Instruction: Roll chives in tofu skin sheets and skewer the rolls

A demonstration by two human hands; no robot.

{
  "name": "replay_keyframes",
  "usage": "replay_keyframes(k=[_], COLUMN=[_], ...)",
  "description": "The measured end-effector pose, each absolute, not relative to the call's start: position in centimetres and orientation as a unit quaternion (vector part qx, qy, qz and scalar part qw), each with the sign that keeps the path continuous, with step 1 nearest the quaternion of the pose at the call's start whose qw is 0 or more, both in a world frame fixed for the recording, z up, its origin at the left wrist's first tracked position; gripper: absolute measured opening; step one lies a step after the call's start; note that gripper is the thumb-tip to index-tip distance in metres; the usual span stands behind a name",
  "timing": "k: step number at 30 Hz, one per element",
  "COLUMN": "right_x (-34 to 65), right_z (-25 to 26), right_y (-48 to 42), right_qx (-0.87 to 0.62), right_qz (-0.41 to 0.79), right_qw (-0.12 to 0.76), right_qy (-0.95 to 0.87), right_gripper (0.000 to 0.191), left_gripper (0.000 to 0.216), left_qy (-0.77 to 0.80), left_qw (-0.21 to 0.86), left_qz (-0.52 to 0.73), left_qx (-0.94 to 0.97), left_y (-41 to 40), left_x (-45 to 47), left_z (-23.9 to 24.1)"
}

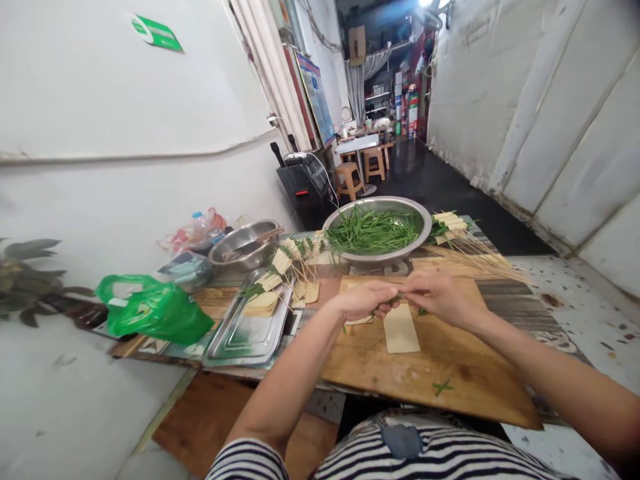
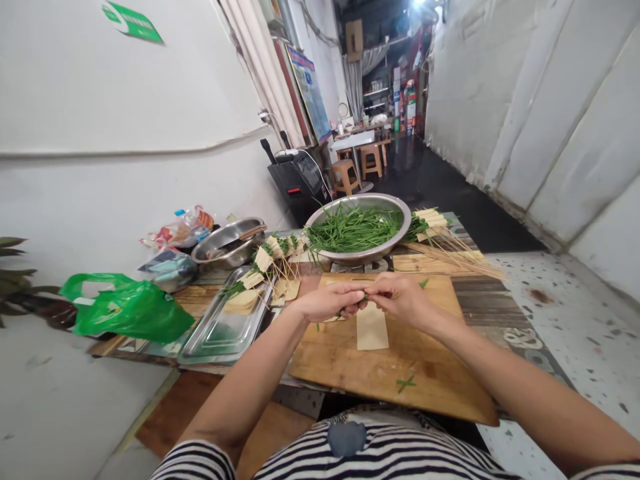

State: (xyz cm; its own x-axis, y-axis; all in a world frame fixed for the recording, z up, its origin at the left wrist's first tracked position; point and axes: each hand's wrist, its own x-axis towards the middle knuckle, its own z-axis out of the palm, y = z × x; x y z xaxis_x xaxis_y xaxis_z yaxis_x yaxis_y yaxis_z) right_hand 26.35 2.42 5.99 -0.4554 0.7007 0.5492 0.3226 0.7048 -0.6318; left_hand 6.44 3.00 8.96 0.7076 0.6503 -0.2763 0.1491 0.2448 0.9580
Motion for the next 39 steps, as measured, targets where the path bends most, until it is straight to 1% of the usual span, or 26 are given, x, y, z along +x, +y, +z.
replay_keyframes(k=[2,5,8,11,15,18,22,26,29,32,35,39], right_x=[26.3,26.3,26.4,26.8,27.3,27.5,28.0,28.4,28.6,28.5,28.2,27.8], right_z=[4.6,2.4,0.8,0.1,0.2,0.0,-0.3,0.0,0.3,0.5,0.5,0.3], right_y=[1.4,0.1,-1.0,-1.6,-1.9,-1.8,-1.6,-1.6,-1.7,-2.0,-2.2,-2.6], right_qx=[-0.327,-0.351,-0.364,-0.336,-0.28,-0.259,-0.24,-0.192,-0.177,-0.202,-0.186,-0.173], right_qz=[0.254,0.308,0.334,0.321,0.248,0.185,0.103,0.04,0.032,0.025,-0.017,-0.074], right_qw=[0.409,0.403,0.388,0.368,0.334,0.285,0.194,0.136,0.114,0.107,0.106,0.121], right_qy=[-0.813,-0.787,-0.778,-0.806,-0.865,-0.904,-0.946,-0.971,-0.977,-0.973,-0.977,-0.975], right_gripper=[0.021,0.02,0.019,0.02,0.028,0.032,0.033,0.033,0.033,0.032,0.031,0.038], left_gripper=[0.02,0.017,0.014,0.014,0.026,0.033,0.032,0.028,0.028,0.029,0.029,0.033], left_qy=[0.358,0.394,0.403,0.396,0.363,0.356,0.326,0.294,0.281,0.287,0.305,0.309], left_qw=[0.621,0.48,0.431,0.381,0.283,0.212,0.121,0.034,0.049,0.134,0.194,0.177], left_qz=[0.19,0.259,0.323,0.344,0.299,0.247,0.168,0.093,0.089,0.14,0.181,0.151], left_qx=[0.671,0.74,0.74,0.761,0.836,0.876,0.922,0.951,0.954,0.938,0.915,0.922], left_y=[2.2,0.7,-1.0,-2.2,-2.7,-2.6,-2.5,-2.4,-2.2,-1.8,-1.6,-1.8], left_x=[6.2,6.2,6.2,6.1,5.8,5.6,5.4,5.0,4.7,4.5,4.5,4.4], left_z=[7.5,4.9,2.6,1.3,0.6,0.2,0.1,0.9,1.1,0.7,0.1,0.3])
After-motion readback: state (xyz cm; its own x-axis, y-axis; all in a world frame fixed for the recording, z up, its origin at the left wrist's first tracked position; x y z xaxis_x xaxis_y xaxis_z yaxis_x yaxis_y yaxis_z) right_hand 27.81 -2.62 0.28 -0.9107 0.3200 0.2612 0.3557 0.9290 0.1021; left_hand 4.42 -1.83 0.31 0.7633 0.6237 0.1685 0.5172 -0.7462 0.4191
